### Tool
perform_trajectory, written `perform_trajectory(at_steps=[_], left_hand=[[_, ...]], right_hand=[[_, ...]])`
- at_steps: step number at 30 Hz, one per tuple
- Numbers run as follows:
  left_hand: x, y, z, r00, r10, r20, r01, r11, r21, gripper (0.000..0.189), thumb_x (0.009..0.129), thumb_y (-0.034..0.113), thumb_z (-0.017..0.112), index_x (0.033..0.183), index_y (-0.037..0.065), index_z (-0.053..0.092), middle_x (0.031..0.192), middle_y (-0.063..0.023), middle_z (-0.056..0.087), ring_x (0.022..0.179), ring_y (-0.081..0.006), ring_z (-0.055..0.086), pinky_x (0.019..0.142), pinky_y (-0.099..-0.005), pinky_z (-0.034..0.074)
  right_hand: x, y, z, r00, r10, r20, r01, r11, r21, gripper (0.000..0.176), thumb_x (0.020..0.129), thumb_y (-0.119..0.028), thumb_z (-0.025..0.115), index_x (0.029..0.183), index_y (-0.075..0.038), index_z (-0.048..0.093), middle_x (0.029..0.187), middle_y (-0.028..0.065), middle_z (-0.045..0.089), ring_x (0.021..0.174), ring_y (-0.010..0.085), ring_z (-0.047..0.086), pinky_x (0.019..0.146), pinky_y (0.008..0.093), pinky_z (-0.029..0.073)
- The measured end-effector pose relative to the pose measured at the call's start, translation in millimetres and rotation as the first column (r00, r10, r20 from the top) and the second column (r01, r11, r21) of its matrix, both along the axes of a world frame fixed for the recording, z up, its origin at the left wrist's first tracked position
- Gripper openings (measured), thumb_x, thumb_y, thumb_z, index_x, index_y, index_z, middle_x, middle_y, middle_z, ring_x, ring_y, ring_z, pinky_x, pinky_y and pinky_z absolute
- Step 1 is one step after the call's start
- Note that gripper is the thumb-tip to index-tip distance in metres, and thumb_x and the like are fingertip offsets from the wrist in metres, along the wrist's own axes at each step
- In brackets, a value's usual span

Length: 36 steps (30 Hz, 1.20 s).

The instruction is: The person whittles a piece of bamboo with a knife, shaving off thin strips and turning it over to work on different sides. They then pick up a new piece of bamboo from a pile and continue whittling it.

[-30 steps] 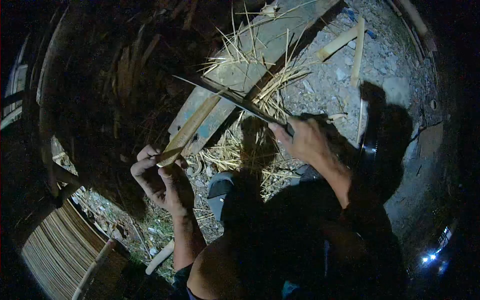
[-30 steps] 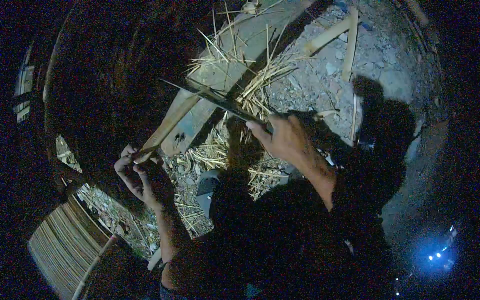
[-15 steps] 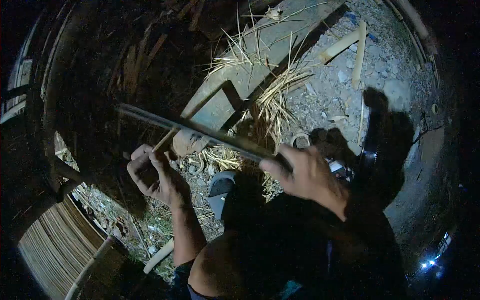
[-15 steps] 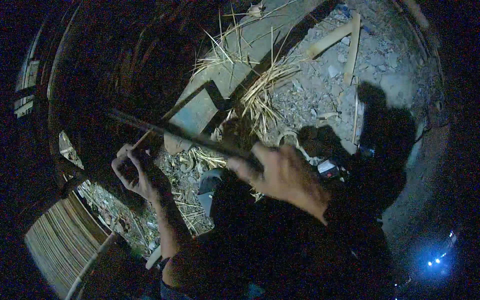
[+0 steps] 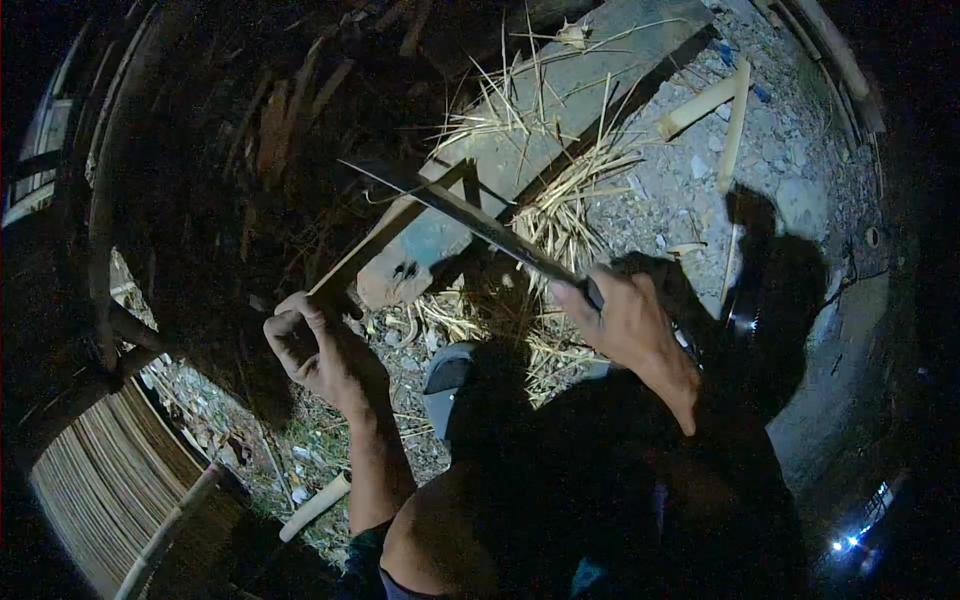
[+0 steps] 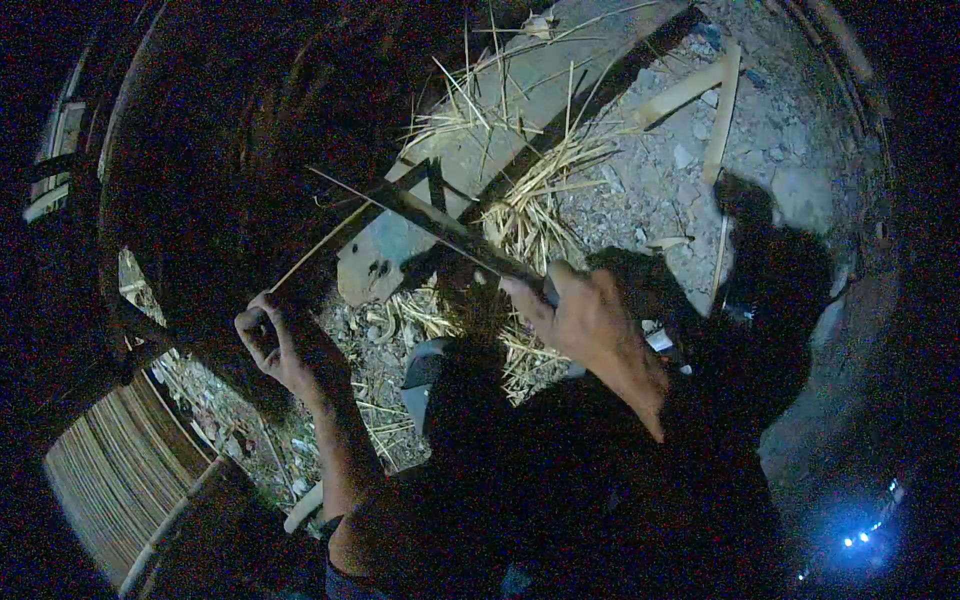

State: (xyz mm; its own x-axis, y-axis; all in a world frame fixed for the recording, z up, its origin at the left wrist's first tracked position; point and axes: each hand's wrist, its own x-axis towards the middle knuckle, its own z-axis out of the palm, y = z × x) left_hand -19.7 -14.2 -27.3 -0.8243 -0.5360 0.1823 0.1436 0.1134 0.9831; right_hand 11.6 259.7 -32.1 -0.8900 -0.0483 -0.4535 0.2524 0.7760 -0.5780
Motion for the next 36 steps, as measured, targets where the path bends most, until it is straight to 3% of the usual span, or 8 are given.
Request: perform_trajectory(at_steps=[4, 9, 11, 15, 22, 27, 29, 36], left_hand=[[1, 1, 1, 1.0, 0.005, 0.025, -0.005, 1.0, -0.016, 0.014, 0.097, 0.012, 0.059, 0.093, 0.005, 0.047, 0.092, -0.005, 0.055, 0.071, -0.0104, 0.052, 0.057, -0.0262, 0.044], [1, 0, 3, 0.999, 0.026, 0.046, -0.027, 0.999, 0.02, 0.015, 0.098, 0.017, 0.058, 0.097, 0.004, 0.049, 0.092, -0.0066, 0.057, 0.064, -0.0116, 0.054, 0.048, -0.0275, 0.044], [1, 5, 10, 0.996, 0.001, 0.09, -0.006, 0.998, 0.056, 0.017, 0.098, 0.018, 0.058, 0.095, 0.004, 0.049, 0.092, -0.0072, 0.057, 0.07, -0.0129, 0.057, 0.052, -0.0289, 0.048], [-5, 13, 8, 0.998, -0.032, -0.046, 0.036, 0.996, 0.086, 0.017, 0.098, 0.017, 0.058, 0.105, 0.003, 0.053, 0.095, -0.0094, 0.06, 0.08, -0.0143, 0.06, 0.06, -0.03, 0.054], [2, 6, 17, 0.999, -0.044, -0.024, 0.027, 0.881, -0.473, 0.038, 0.088, 0.013, 0.071, 0.117, -0.007, 0.058, 0.104, -0.0168, 0.063, 0.086, -0.0205, 0.062, 0.072, -0.0327, 0.055], [6, 2, 11, 0.93, -0.309, -0.199, 0.28, 0.946, -0.161, 0.034, 0.087, 0.017, 0.072, 0.104, -0.01, 0.061, 0.1, -0.0222, 0.06, 0.081, -0.0247, 0.06, 0.065, -0.0303, 0.053], [6, 5, 17, 0.942, -0.29, -0.167, 0.243, 0.936, -0.254, 0.02, 0.088, 0.007, 0.067, 0.096, -0.01, 0.061, 0.099, -0.0207, 0.061, 0.081, -0.023, 0.06, 0.064, -0.031, 0.053], [5, 3, 15, 0.964, -0.216, -0.155, 0.173, 0.952, -0.253, 0.008, 0.086, -0.01, 0.061, 0.094, -0.009, 0.063, 0.095, -0.0173, 0.062, 0.079, -0.0204, 0.06, 0.063, -0.0321, 0.054]], right_hand=[[20, 7, 3, 0.994, 0.03, -0.1, -0.04, 0.994, -0.097, 0.05, 0.086, -0.046, 0.068, 0.093, 0.004, 0.063, 0.074, 0.0294, 0.062, 0.073, 0.047, 0.064, 0.065, 0.0499, 0.052], [10, 25, -25, 0.96, -0.205, 0.189, 0.195, 0.978, 0.068, 0.051, 0.088, -0.051, 0.063, 0.092, 0.0, 0.064, 0.068, 0.0285, 0.061, 0.068, 0.0456, 0.064, 0.059, 0.052, 0.051], [24, 25, -19, 0.986, -0.029, -0.162, 0.044, 0.995, 0.091, 0.048, 0.092, -0.044, 0.063, 0.081, 0.003, 0.063, 0.047, 0.0164, 0.052, 0.04, 0.031, 0.055, 0.044, 0.0421, 0.045], [34, 22, -1, 0.991, -0.051, -0.124, 0.057, 0.997, 0.044, 0.044, 0.092, -0.042, 0.062, 0.089, 0.002, 0.064, 0.05, 0.018, 0.052, 0.042, 0.0325, 0.054, 0.044, 0.0419, 0.043], [29, 19, 32, 0.997, -0.001, -0.081, -0.01, 0.991, -0.131, 0.043, 0.094, -0.04, 0.06, 0.089, 0.003, 0.064, 0.051, 0.0115, 0.052, 0.042, 0.0215, 0.054, 0.041, 0.0373, 0.041], [24, 8, 43, 0.956, 0.086, -0.282, -0.149, 0.966, -0.21, 0.043, 0.087, -0.045, 0.067, 0.087, -0.003, 0.062, 0.061, 0.0203, 0.058, 0.059, 0.0399, 0.062, 0.053, 0.0467, 0.048], [26, 13, 27, 0.996, 0.089, -0.015, -0.09, 0.99, -0.112, 0.041, 0.091, -0.038, 0.065, 0.078, 0.0, 0.06, 0.05, 0.0085, 0.052, 0.041, 0.0174, 0.052, 0.039, 0.0338, 0.04], [29, 14, 25, 0.998, -0.018, -0.067, 0.011, 0.995, -0.098, 0.05, 0.088, -0.049, 0.065, 0.075, -0.001, 0.057, 0.058, 0.0198, 0.057, 0.059, 0.0415, 0.061, 0.057, 0.0458, 0.049]])
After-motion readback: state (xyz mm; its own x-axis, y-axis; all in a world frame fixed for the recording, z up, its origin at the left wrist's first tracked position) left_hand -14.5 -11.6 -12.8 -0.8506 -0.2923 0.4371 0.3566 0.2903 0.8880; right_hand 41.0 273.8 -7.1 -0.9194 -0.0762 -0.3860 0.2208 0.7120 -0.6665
